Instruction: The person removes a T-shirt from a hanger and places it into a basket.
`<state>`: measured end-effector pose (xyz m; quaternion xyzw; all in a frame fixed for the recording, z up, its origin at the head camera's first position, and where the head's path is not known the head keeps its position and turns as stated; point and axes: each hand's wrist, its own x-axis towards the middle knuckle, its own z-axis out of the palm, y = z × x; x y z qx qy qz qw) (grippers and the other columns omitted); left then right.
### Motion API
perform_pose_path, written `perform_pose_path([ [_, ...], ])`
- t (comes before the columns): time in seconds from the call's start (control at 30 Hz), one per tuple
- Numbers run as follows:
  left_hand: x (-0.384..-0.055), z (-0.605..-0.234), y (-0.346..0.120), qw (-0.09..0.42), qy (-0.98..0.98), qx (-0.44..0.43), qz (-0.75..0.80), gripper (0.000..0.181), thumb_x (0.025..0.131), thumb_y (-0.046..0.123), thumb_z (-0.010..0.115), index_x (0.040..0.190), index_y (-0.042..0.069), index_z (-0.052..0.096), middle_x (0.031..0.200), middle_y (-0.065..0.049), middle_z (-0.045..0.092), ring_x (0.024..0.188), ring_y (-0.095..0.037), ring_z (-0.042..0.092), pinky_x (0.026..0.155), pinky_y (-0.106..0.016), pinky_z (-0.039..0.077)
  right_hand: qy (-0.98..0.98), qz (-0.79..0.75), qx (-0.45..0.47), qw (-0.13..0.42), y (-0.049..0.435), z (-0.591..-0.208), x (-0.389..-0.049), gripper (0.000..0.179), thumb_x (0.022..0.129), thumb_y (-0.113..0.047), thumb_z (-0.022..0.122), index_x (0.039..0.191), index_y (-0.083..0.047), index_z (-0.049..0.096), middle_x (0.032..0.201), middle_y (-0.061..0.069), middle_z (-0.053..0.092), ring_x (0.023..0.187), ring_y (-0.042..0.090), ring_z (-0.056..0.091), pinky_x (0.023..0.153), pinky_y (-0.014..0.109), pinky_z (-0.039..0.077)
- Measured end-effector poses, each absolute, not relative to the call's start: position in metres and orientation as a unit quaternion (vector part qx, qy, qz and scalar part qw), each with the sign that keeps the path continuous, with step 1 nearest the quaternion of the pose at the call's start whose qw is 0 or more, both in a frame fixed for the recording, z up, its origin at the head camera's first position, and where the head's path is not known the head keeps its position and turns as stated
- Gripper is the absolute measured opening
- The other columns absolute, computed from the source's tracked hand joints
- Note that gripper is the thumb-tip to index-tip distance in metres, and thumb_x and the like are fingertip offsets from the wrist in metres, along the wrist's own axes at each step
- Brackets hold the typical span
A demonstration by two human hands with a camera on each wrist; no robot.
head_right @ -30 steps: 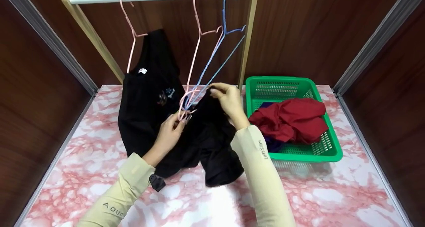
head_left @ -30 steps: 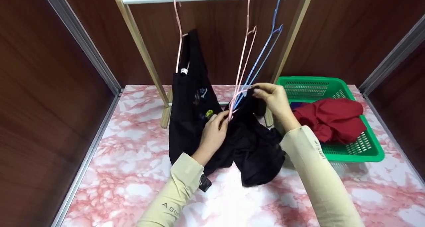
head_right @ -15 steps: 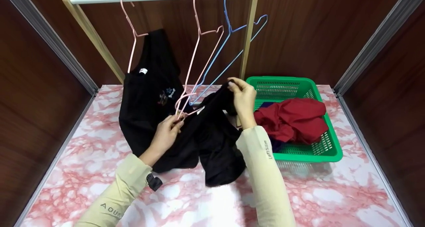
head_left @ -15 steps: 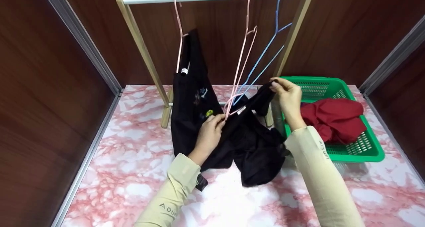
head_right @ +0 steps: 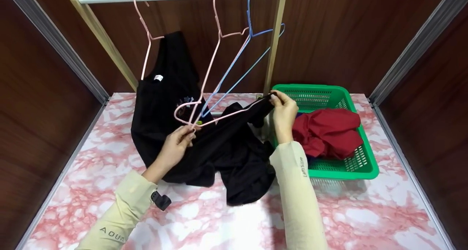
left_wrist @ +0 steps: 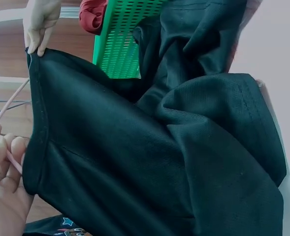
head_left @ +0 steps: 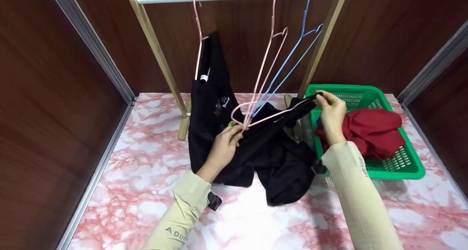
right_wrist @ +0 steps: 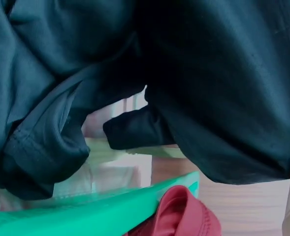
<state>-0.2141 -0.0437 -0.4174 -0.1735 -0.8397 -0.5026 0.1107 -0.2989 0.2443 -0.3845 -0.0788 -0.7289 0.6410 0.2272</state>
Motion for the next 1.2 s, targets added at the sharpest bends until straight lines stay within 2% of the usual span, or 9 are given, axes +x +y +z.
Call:
perform_pose_path([
  [0.17, -0.214, -0.419, -0.044, 0.121, -0.851, -0.185, -0.477, 0.026, 0.097, 0.005, 0.05, 0.119, -0.003, 0.061, 0.109, -0.017, 0.064, 0.079, -0.026, 0.064, 0.07, -0.026, 0.053, -0.736, 0.632, -0.088, 0.227, 0.25, -0.387, -0.298, 0.025, 0.093, -0.004, 0.058, 0.113, 0.007, 0.066, 0.072, -0.027, 0.059, 0.066, -0.009, 0.06, 0.069, 0.007, 0.05],
  [0.37, -0.213, -0.419, -0.046, 0.168, -0.87, -0.178, -0.427, 0.02, 0.098, 0.005, 0.048, 0.109, -0.004, 0.062, 0.097, -0.015, 0.065, 0.076, -0.023, 0.063, 0.071, -0.025, 0.054, -0.744, 0.619, -0.103, 0.23, 0.256, -0.392, -0.297, 0.026, 0.092, -0.004, 0.059, 0.113, 0.008, 0.066, 0.067, -0.029, 0.057, 0.062, -0.011, 0.058, 0.066, 0.006, 0.049],
  [0.6, -0.212, -0.422, -0.045, 0.203, -0.89, -0.159, -0.377, 0.02, 0.098, 0.01, 0.049, 0.101, 0.001, 0.067, 0.098, -0.012, 0.063, 0.095, -0.028, 0.062, 0.087, -0.034, 0.051, -0.769, 0.594, -0.109, 0.207, 0.255, -0.398, -0.297, 0.026, 0.094, -0.01, 0.059, 0.114, 0.004, 0.067, 0.072, -0.028, 0.058, 0.067, -0.012, 0.057, 0.069, 0.008, 0.048],
  [0.67, -0.212, -0.423, -0.045, 0.198, -0.899, -0.149, -0.361, 0.02, 0.098, 0.014, 0.049, 0.101, 0.004, 0.067, 0.1, -0.011, 0.064, 0.099, -0.03, 0.063, 0.088, -0.038, 0.05, -0.79, 0.57, -0.113, 0.196, 0.254, -0.4, -0.297, 0.026, 0.094, -0.013, 0.059, 0.115, 0.002, 0.067, 0.079, -0.021, 0.063, 0.073, -0.011, 0.055, 0.073, 0.009, 0.045],
  [0.77, -0.212, -0.425, -0.044, 0.174, -0.908, -0.141, -0.354, 0.019, 0.099, 0.017, 0.048, 0.102, 0.009, 0.065, 0.099, -0.007, 0.069, 0.096, -0.028, 0.067, 0.082, -0.042, 0.053, -0.815, 0.539, -0.114, 0.178, 0.252, -0.405, -0.297, 0.028, 0.095, -0.015, 0.058, 0.116, 0.001, 0.067, 0.099, -0.002, 0.07, 0.084, -0.008, 0.052, 0.08, 0.011, 0.041],
  [0.83, -0.212, -0.425, -0.043, 0.155, -0.914, -0.138, -0.349, 0.02, 0.099, 0.022, 0.048, 0.104, 0.012, 0.064, 0.095, -0.003, 0.073, 0.091, -0.025, 0.07, 0.076, -0.045, 0.054, -0.823, 0.532, -0.109, 0.164, 0.251, -0.407, -0.297, 0.029, 0.096, -0.015, 0.056, 0.117, 0.002, 0.065, 0.111, 0.012, 0.068, 0.087, -0.006, 0.051, 0.081, 0.012, 0.041],
  [0.9, -0.213, -0.424, -0.041, 0.14, -0.917, -0.14, -0.347, 0.021, 0.099, 0.025, 0.048, 0.105, 0.014, 0.064, 0.09, 0.0, 0.074, 0.087, -0.024, 0.071, 0.073, -0.045, 0.054, -0.828, 0.531, -0.101, 0.148, 0.25, -0.41, -0.296, 0.03, 0.097, -0.015, 0.054, 0.119, 0.003, 0.063, 0.115, 0.018, 0.065, 0.085, -0.006, 0.051, 0.079, 0.012, 0.041],
  [1.1, -0.215, -0.423, -0.037, 0.114, -0.915, -0.137, -0.361, 0.021, 0.099, 0.026, 0.049, 0.105, 0.013, 0.064, 0.085, 0.0, 0.075, 0.084, -0.024, 0.071, 0.074, -0.043, 0.054, -0.821, 0.557, -0.085, 0.09, 0.243, -0.413, -0.293, 0.032, 0.099, -0.013, 0.05, 0.122, 0.007, 0.057, 0.096, 0.004, 0.061, 0.066, -0.007, 0.05, 0.063, 0.009, 0.046],
  [1.2, -0.216, -0.424, -0.034, 0.101, -0.912, -0.137, -0.374, 0.021, 0.099, 0.025, 0.05, 0.105, 0.011, 0.064, 0.085, -0.002, 0.075, 0.085, -0.023, 0.072, 0.076, -0.042, 0.054, -0.812, 0.578, -0.067, 0.039, 0.235, -0.414, -0.291, 0.036, 0.099, -0.012, 0.048, 0.126, 0.011, 0.051, 0.094, 0.0, 0.057, 0.06, -0.005, 0.05, 0.058, 0.009, 0.048],
])
